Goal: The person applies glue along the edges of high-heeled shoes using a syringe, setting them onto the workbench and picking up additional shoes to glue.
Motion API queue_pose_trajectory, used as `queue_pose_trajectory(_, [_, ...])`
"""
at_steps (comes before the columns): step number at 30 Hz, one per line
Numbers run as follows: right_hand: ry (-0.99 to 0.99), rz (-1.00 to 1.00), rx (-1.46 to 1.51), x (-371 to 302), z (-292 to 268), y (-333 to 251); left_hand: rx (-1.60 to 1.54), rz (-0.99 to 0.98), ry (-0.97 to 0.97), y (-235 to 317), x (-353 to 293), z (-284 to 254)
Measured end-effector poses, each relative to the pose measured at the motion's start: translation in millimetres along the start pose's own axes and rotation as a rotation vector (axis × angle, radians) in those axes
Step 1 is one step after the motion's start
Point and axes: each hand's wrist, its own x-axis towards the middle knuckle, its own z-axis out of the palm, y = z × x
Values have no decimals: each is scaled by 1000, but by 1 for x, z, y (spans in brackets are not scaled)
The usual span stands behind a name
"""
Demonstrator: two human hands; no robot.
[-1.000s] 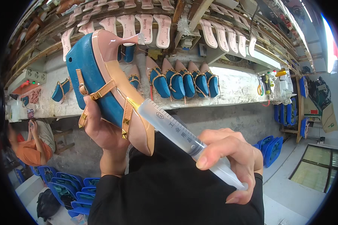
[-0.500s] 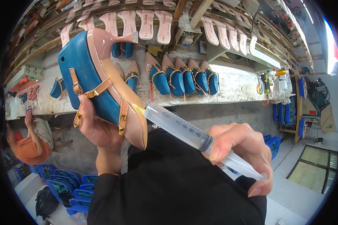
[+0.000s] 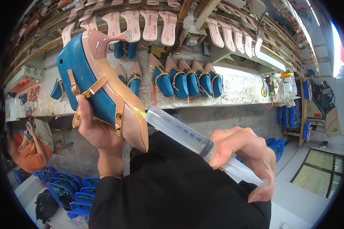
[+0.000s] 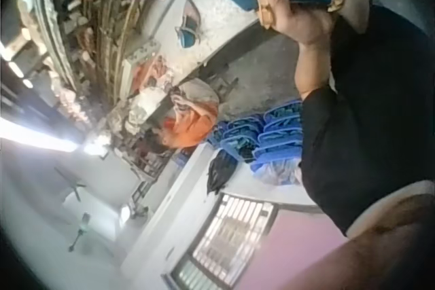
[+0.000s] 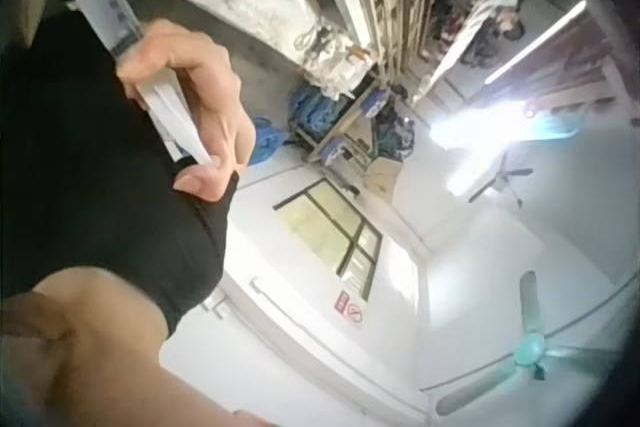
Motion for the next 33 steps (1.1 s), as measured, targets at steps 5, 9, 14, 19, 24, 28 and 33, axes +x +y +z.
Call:
queue_pose_trajectory(5, [2,14,14,-3,-1,2,30,10,0,1,1,4])
queue_pose_trajectory(9, [-14,-7,-6,-4,-1,2,33,28,-3,1,1,2])
queue_pose_trajectory(14, [-16,8,-4,-3,-1,2,29,39,-17,2,2,1])
queue_pose_trajectory(19, [-45,12,24,-7,-2,3,42,100,66,4,3,3])
queue_pose_trajectory(24, [-97,30,27,-8,-2,6,65,160,56,7,6,1])
queue_pose_trajectory(28, [-59,18,27,-10,3,8,37,179,68,5,8,13])
queue_pose_trajectory(33, [-28,24,52,-9,6,11,-54,116,66,5,10,9])
